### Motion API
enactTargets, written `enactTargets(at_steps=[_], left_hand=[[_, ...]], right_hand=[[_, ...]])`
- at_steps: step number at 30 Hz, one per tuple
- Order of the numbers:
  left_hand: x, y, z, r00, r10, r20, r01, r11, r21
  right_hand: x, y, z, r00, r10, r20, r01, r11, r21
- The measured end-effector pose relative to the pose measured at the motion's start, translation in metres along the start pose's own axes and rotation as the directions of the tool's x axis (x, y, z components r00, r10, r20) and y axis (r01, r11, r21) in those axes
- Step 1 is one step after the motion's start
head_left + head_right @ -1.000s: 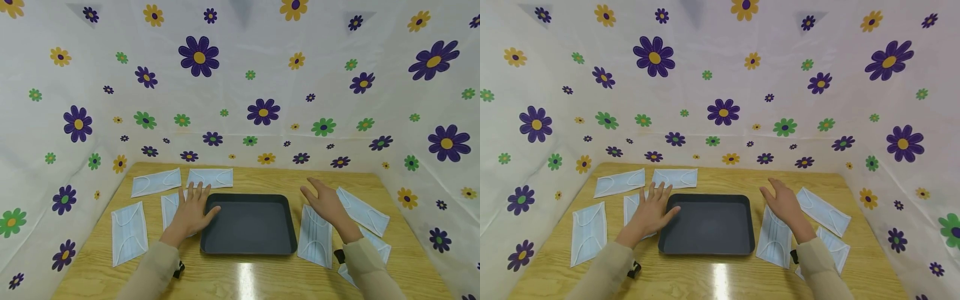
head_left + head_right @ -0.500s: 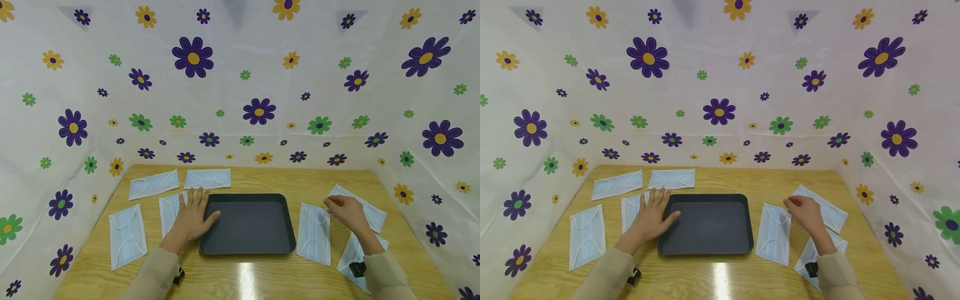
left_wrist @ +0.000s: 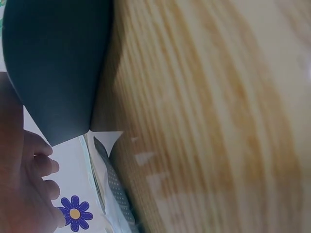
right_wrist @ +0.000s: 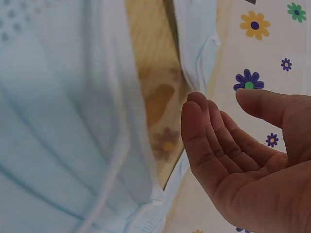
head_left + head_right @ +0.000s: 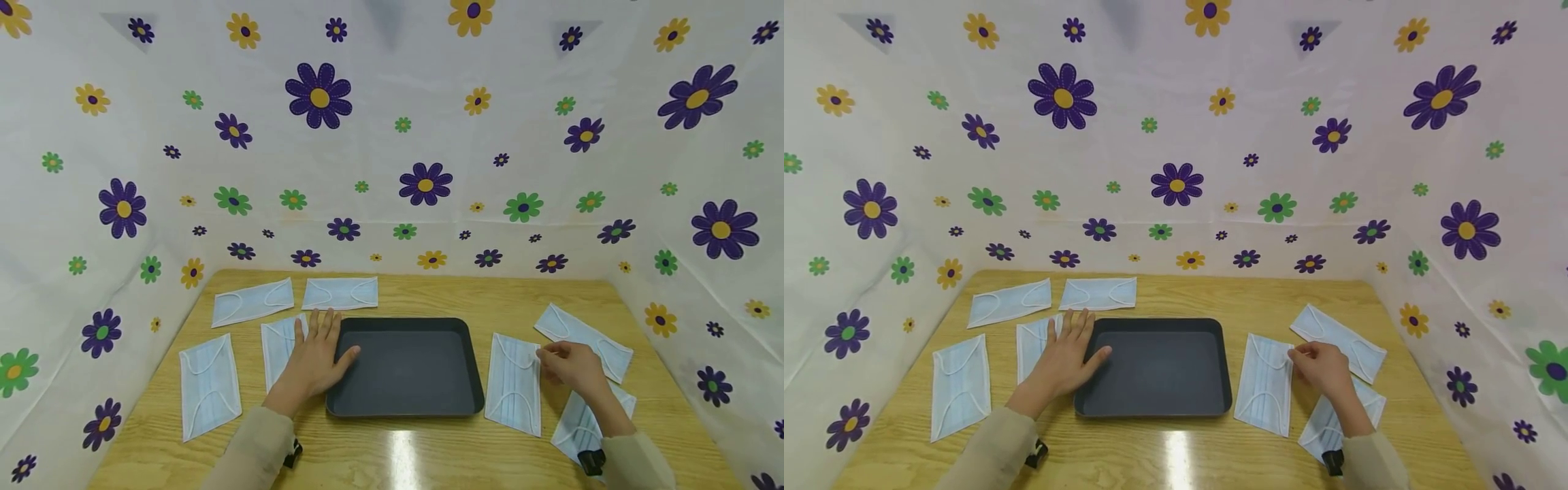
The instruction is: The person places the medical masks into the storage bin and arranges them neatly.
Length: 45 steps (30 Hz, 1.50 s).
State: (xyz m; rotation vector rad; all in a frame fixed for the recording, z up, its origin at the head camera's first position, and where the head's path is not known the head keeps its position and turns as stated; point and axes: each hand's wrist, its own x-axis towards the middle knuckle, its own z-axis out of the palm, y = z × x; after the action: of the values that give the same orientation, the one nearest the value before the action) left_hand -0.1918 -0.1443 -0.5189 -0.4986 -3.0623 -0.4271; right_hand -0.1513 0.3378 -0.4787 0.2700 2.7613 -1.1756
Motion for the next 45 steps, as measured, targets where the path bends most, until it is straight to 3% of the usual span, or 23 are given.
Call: enactTargets(at_steps=[6,11,22,45], left_hand=[[-0.002,0.000,0.002,1.000,0.000,-0.026,0.000,1.000,-0.004],[-0.003,-0.002,0.004,1.000,-0.014,-0.007,0.014,1.000,0.007],[-0.003,-0.001,0.005,1.000,-0.013,-0.018,0.013,1.000,0.005],[-0.003,-0.001,0.008,1.000,-0.017,-0.021,0.017,1.000,-0.010]], right_hand=[[-0.005,0.006,0.004,1.000,0.028,-0.011,-0.029,1.000,-0.006],[-0.006,0.009,0.007,0.999,0.042,-0.009,-0.042,0.999,0.001],[-0.002,0.012,0.014,1.000,0.021,-0.006,-0.021,0.996,-0.084],[0.003,0.007,0.025,0.993,-0.004,-0.118,-0.013,0.990,-0.141]])
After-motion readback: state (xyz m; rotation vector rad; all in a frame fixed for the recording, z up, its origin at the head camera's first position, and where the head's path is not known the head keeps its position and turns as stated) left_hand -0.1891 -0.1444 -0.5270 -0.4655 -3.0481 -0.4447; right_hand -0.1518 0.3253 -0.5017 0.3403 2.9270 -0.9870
